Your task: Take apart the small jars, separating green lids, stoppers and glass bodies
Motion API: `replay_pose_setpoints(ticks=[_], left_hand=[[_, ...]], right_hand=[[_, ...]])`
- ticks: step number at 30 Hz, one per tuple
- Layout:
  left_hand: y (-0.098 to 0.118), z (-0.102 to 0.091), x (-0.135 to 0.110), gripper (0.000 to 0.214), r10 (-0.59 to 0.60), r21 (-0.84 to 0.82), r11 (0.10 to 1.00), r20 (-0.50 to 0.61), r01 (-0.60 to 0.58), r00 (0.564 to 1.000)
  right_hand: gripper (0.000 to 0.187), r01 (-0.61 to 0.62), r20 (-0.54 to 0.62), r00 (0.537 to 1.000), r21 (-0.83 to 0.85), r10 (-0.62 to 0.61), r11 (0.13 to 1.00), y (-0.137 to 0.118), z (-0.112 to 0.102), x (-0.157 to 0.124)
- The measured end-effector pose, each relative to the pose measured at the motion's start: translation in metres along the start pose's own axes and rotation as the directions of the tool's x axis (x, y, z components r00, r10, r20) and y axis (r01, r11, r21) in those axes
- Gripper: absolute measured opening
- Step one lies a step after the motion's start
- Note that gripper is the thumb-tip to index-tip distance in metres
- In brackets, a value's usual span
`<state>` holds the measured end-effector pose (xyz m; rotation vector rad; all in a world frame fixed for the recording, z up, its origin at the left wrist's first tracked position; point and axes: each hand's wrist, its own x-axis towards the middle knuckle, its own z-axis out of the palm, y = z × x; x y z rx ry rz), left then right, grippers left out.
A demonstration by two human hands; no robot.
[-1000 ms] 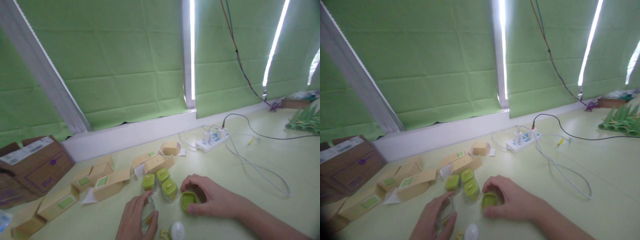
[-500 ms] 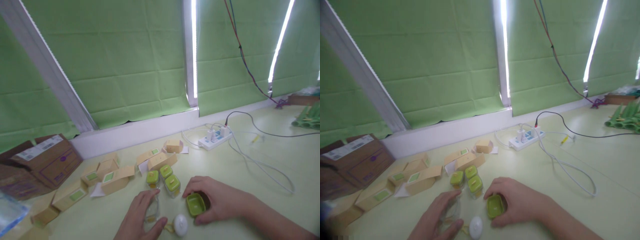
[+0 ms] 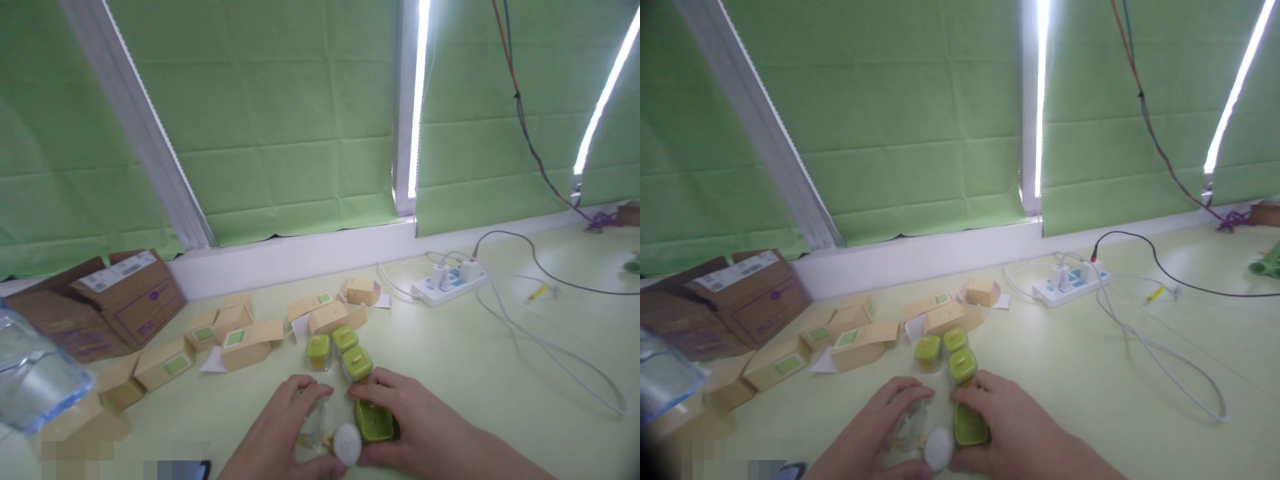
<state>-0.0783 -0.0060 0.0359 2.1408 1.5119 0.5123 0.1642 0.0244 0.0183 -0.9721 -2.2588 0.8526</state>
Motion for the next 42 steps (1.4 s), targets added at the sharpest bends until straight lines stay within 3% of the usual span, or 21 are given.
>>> replay_pose_setpoints(ticks=[6,8,10,11,13,16,23,27,31,34,37,40,42], left_hand=[[-0.005,-0.011,0.003,0.052,-0.004,-0.015,1.0,-0.068,0.003,0.998],[-0.001,-0.011,0.004,0.055,-0.035,-0.031,0.999,-0.041,0.033,0.999],[0.004,-0.01,0.004,0.056,-0.051,-0.051,0.997,-0.025,0.05,0.998],[0.007,-0.01,0.003,0.055,-0.053,-0.061,0.997,-0.02,0.052,0.998],[0.012,-0.009,0.001,0.053,-0.053,-0.08,0.995,-0.021,0.051,0.998],[0.015,-0.007,-0.002,0.046,-0.045,-0.093,0.995,-0.037,0.041,0.998],[0.018,-0.002,0.001,0.032,0.014,-0.016,1.0,-0.219,-0.018,0.976],[0.02,0.002,0.006,0.028,0.043,0.022,0.999,-0.328,-0.038,0.944],[0.025,0.007,0.009,0.032,0.08,0.034,0.997,-0.427,-0.073,0.901],[0.04,0.014,0.015,0.046,0.089,-0.038,0.992,-0.454,-0.119,0.887],[0.063,0.022,0.027,0.064,0.023,-0.192,0.975,-0.406,-0.11,0.913],[0.081,0.027,0.043,0.059,-0.012,-0.282,0.956,-0.31,-0.08,0.951],[0.088,0.029,0.05,0.053,-0.008,-0.293,0.953,-0.287,-0.08,0.958]], right_hand=[[0.076,0.001,0.048,0.999,-0.07,0.002,0.998,-0.003,-0.007,-0.002],[0.056,0.02,0.018,1.0,-0.066,-0.019,0.998,-0.003,-0.017,-0.005],[0.025,0.004,-0.075,0.997,-0.05,-0.008,0.999,0.001,-0.026,-0.006],[0.018,-0.013,-0.128,0.992,-0.037,0.008,0.999,0.003,-0.029,-0.005],[0.017,-0.036,-0.204,0.978,-0.019,0.032,0.999,0.01,-0.032,0.0],[0.017,-0.02,-0.2,0.98,-0.032,0.013,0.999,0.016,-0.028,0.012],[0.012,0.01,-0.189,0.982,-0.035,-0.016,0.999,0.013,-0.014,0.036],[0.024,0.048,-0.211,0.976,0.009,-0.045,0.999,0.014,-0.016,0.041],[0.03,0.057,-0.284,0.959,0.146,-0.014,0.988,0.014,-0.024,0.036],[0.031,0.073,-0.307,0.951,0.275,0.016,0.959,0.012,-0.025,0.028],[0.028,0.091,-0.315,0.946,0.468,0.07,0.879,0.011,-0.019,0.016],[0.028,0.088,-0.318,0.933,0.651,0.166,0.754,0.018,-0.008,0.006],[0.03,0.101,-0.347,0.917,0.679,0.196,0.727,0.024,-0.003,0.002]])
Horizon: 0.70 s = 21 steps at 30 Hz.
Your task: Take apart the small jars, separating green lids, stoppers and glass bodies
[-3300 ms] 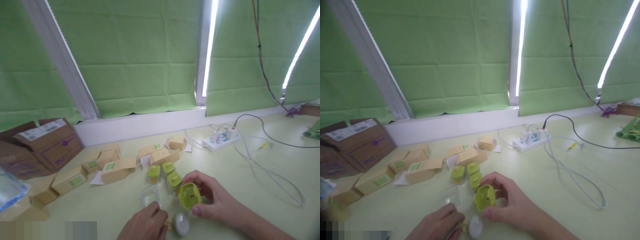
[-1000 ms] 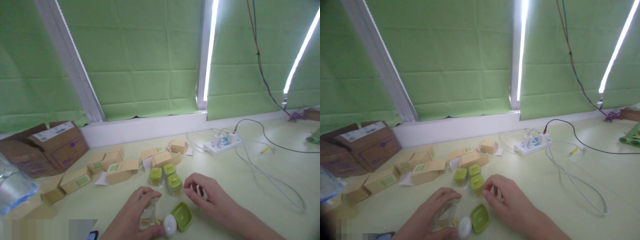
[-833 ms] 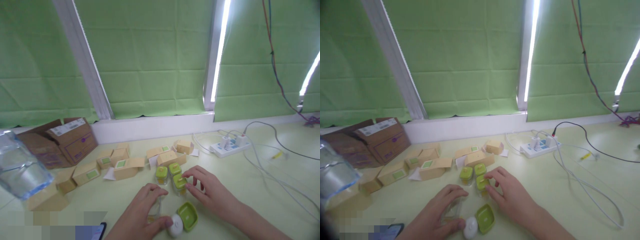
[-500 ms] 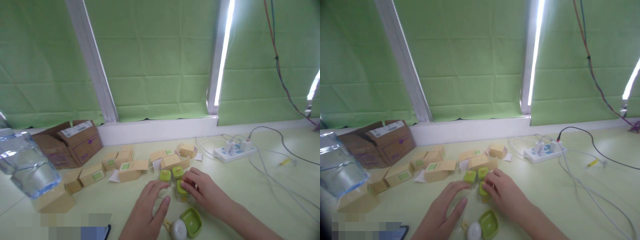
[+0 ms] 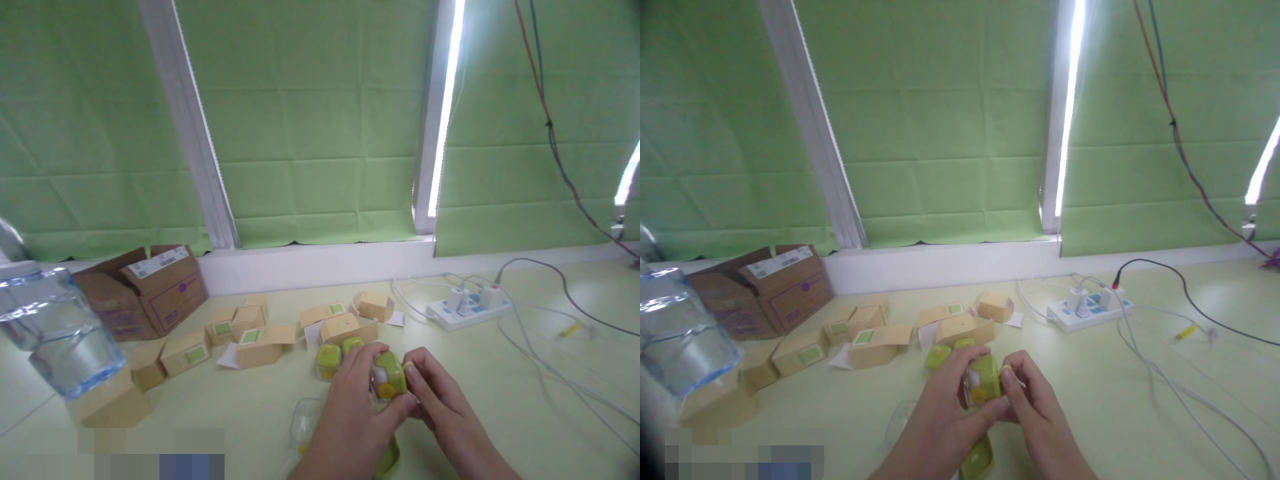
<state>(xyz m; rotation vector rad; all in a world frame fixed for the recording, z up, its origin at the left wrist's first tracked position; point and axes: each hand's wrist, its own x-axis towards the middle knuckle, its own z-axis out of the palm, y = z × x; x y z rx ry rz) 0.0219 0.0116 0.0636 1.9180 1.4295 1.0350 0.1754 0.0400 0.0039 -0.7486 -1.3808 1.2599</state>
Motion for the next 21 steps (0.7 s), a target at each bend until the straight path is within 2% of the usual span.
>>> replay_pose_setpoints(ticks=[4,7,9,14,19,21], left_hand=[[0.001,0.003,-0.001,0.057,0.011,0.019,1.0,0.032,-0.012,0.999],[-0.002,0.0,-0.008,0.056,0.108,0.074,0.991,0.053,-0.112,0.993],[-0.003,-0.002,-0.011,0.051,0.156,0.105,0.982,0.027,-0.158,0.987],[-0.004,-0.005,-0.011,0.053,0.117,0.109,0.987,0.028,-0.12,0.993],[-0.009,-0.02,-0.006,0.049,0.052,0.129,0.99,-0.026,-0.048,0.998],[-0.012,-0.027,-0.004,0.047,0.036,0.133,0.991,-0.064,-0.028,0.997]], right_hand=[[0.034,0.048,0.001,0.999,-0.008,-0.048,0.999,0.003,-0.004,-0.001],[0.035,0.065,0.02,0.998,-0.021,-0.065,0.998,-0.001,-0.002,-0.001],[0.035,0.072,0.023,0.997,-0.034,-0.071,0.997,-0.004,0.001,-0.003],[0.033,0.084,0.011,0.996,-0.053,-0.083,0.995,-0.007,0.001,-0.005],[0.033,0.096,-0.094,0.991,-0.004,-0.096,0.995,-0.004,-0.02,0.007],[0.034,0.081,-0.103,0.992,0.047,-0.076,0.996,-0.002,-0.027,0.012]])
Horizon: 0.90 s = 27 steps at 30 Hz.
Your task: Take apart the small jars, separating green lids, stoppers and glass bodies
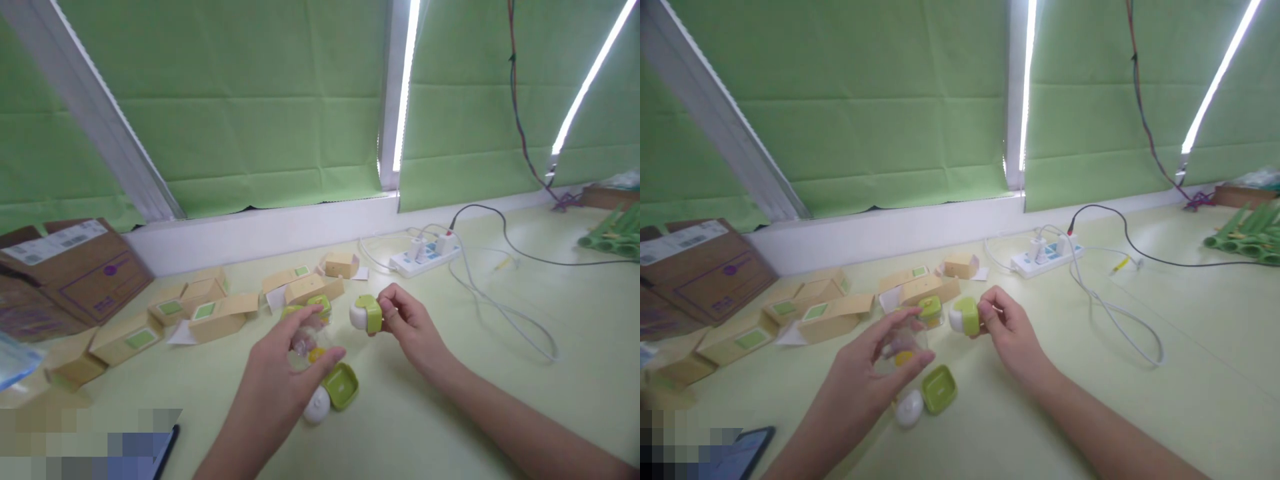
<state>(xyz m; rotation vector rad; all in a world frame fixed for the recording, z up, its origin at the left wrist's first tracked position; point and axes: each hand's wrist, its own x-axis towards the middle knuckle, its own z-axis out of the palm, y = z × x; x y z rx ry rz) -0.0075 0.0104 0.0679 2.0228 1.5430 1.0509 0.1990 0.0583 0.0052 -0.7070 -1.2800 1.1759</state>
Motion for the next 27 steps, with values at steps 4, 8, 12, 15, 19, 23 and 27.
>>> replay_pose_setpoints(ticks=[4,8,12,15,19,23,27], left_hand=[[-0.004,-0.001,0.001,0.039,0.023,0.055,0.998,-0.029,-0.022,0.999],[-0.002,0.008,0.006,0.039,-0.006,0.125,0.992,0.057,-0.001,0.998],[-0.002,0.018,0.017,0.04,-0.032,0.171,0.985,0.136,0.008,0.99],[-0.005,0.025,0.024,0.034,-0.015,0.19,0.982,0.184,-0.021,0.983],[-0.009,0.026,0.025,0.034,-0.005,0.207,0.978,0.204,-0.038,0.979],[0.0,0.015,0.02,0.05,0.021,0.194,0.98,0.157,-0.052,0.987],[0.017,0.008,0.013,0.04,0.073,0.141,0.986,0.099,-0.087,0.992]], right_hand=[[0.037,-0.067,0.03,0.997,0.112,0.064,0.991,0.006,0.001,0.002],[0.038,-0.149,0.095,0.987,0.203,0.132,0.968,0.011,0.01,-0.002],[0.039,-0.199,0.133,0.977,0.262,0.169,0.944,0.011,0.011,-0.002],[0.04,-0.202,0.119,0.978,0.301,0.173,0.932,0.009,0.009,0.0],[0.04,-0.202,0.105,0.979,0.339,0.176,0.919,0.007,0.009,0.002],[0.039,-0.201,0.114,0.979,0.359,0.171,0.911,0.005,0.012,0.001],[0.036,-0.202,0.145,0.977,0.368,0.159,0.907,0.0,0.017,-0.005]])
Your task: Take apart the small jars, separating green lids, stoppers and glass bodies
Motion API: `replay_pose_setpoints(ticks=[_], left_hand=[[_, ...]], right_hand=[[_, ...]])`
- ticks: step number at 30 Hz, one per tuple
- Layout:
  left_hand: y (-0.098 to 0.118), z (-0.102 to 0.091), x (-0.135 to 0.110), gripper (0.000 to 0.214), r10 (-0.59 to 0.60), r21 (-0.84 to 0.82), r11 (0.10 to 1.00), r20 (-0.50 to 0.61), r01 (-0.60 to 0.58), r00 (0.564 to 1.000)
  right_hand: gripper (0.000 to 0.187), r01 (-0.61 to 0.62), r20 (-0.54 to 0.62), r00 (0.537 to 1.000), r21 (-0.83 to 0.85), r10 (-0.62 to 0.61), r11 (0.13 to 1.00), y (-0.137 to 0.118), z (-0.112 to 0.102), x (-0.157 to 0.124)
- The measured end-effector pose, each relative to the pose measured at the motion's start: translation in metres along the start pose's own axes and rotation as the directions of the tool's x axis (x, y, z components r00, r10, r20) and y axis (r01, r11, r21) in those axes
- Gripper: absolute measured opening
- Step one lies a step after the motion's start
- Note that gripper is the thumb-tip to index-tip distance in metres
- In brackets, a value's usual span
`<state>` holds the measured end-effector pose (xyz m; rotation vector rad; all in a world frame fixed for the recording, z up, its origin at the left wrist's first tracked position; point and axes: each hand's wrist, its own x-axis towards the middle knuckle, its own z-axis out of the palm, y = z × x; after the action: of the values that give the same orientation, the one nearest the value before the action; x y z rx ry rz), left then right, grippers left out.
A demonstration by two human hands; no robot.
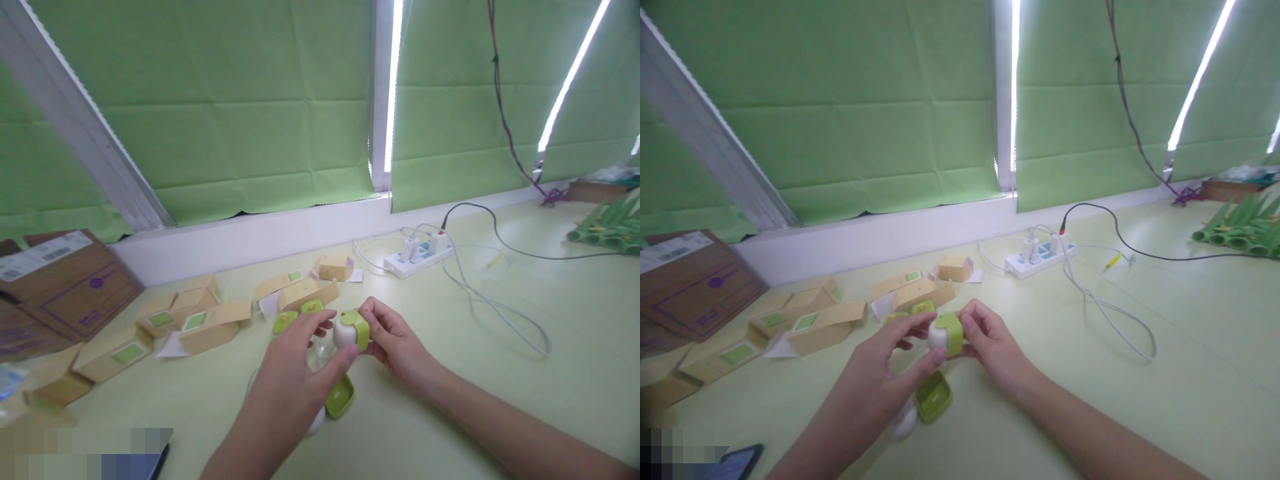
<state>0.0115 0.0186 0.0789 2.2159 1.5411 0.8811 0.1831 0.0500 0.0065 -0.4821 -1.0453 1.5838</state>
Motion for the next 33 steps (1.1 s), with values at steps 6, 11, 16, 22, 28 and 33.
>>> replay_pose_setpoints(ticks=[6,11,16,22,28,33], left_hand=[[-0.004,0.006,-0.017,0.03,0.202,0.002,0.979,-0.171,-0.205,0.964],[-0.016,0.008,-0.032,0.033,0.414,0.155,0.909,-0.207,-0.388,0.887],[-0.014,0.005,-0.033,0.037,0.428,0.217,0.894,-0.156,-0.391,0.89],[-0.009,0.006,-0.033,0.035,0.398,0.204,0.908,-0.139,-0.367,0.907],[-0.012,0.007,-0.034,0.033,0.485,0.322,0.844,-0.113,-0.43,0.867],[-0.008,0.012,-0.032,0.026,0.551,0.433,0.783,-0.152,-0.446,0.82]], right_hand=[[0.029,-0.047,0.063,0.997,-0.02,0.049,0.999,-0.008,0.009,-0.007],[0.038,-0.105,0.157,0.98,-0.125,0.125,0.987,-0.013,0.009,-0.009],[0.04,-0.111,0.175,0.974,-0.173,0.142,0.979,-0.015,0.012,-0.01],[0.038,-0.023,0.119,0.99,-0.397,0.076,0.918,-0.025,0.015,-0.015],[0.035,0.17,0.165,0.984,-0.755,-0.068,0.633,-0.036,0.018,-0.02],[0.039,0.263,0.253,0.963,-0.839,-0.087,0.476,-0.036,0.02,-0.022]])
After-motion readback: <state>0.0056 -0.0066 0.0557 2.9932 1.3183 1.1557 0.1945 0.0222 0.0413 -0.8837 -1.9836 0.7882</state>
